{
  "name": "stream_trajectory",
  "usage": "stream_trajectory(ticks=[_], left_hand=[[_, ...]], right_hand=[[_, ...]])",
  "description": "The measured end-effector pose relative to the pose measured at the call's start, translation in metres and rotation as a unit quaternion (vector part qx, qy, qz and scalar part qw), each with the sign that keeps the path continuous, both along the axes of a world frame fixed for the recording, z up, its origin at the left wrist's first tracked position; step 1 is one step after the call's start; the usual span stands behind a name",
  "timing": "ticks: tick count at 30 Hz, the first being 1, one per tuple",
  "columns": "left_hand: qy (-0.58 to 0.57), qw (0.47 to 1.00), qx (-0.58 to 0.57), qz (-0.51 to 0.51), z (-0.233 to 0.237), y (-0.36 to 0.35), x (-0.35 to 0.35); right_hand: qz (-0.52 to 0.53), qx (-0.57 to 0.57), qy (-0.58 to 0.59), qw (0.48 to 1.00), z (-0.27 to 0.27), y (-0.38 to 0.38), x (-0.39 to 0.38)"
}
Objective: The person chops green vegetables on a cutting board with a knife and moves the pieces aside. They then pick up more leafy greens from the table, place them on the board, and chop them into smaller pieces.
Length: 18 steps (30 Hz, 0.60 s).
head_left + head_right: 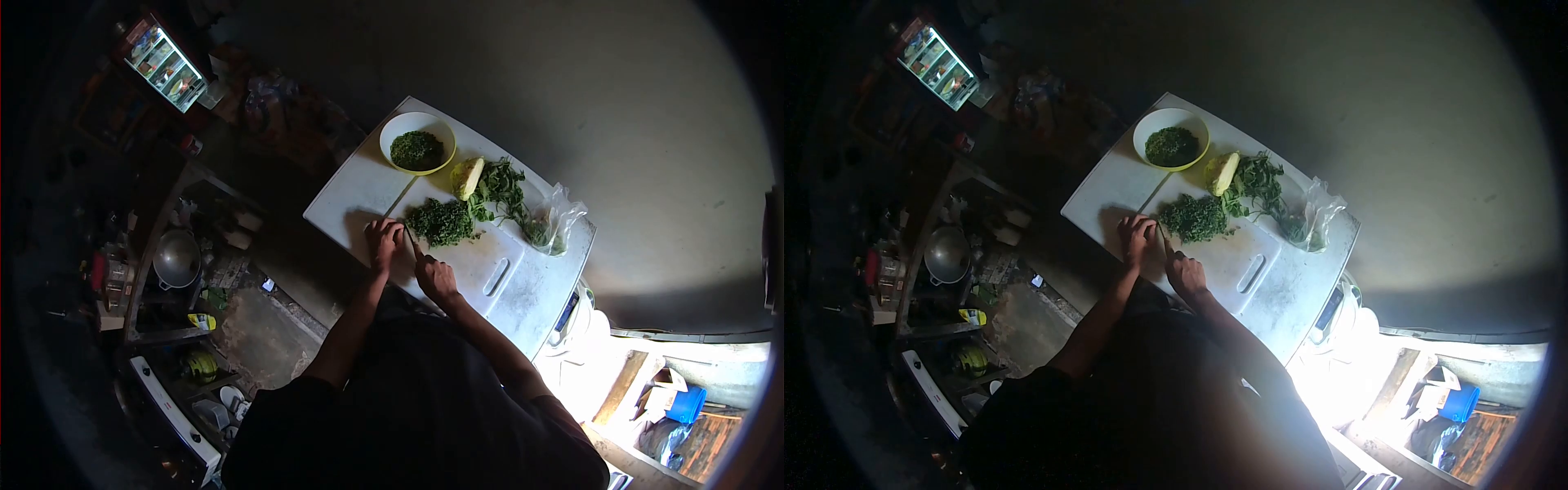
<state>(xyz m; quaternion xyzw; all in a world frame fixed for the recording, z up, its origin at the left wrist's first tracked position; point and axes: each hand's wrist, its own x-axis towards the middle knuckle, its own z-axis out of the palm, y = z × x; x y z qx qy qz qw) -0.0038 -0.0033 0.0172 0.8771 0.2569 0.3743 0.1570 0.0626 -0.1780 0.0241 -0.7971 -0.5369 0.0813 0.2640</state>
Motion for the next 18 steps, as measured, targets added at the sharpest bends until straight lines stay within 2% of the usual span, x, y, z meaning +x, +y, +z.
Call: stream_trajectory(ticks=[2, 5, 9, 11, 15, 17, 18], left_hand=[[-0.021, 1.0, -0.002, 0.008, 0.006, -0.003, -0.001], [-0.03, 0.999, -0.036, 0.023, 0.001, -0.004, 0.0], [-0.048, 0.997, -0.053, 0.029, 0.0, -0.003, 0.0], [-0.052, 0.998, -0.036, 0.017, -0.003, -0.001, -0.002], [-0.045, 0.998, -0.05, 0.011, 0.001, -0.001, -0.004], [-0.031, 0.999, -0.042, -0.001, 0.0, 0.002, -0.004], [-0.03, 0.999, -0.042, 0.002, -0.001, 0.002, -0.004]], right_hand=[[-0.013, 0.049, -0.025, 0.998, 0.016, 0.0, -0.003], [-0.008, 0.001, 0.012, 1.0, 0.025, 0.0, -0.004], [-0.001, 0.012, 0.032, 0.999, 0.033, -0.004, -0.004], [0.008, 0.014, -0.015, 1.0, 0.034, -0.005, -0.004], [0.015, 0.009, -0.007, 1.0, 0.031, -0.008, -0.006], [0.004, 0.079, -0.079, 0.994, 0.031, -0.011, -0.011], [0.007, 0.079, -0.079, 0.994, 0.029, -0.01, -0.012]])
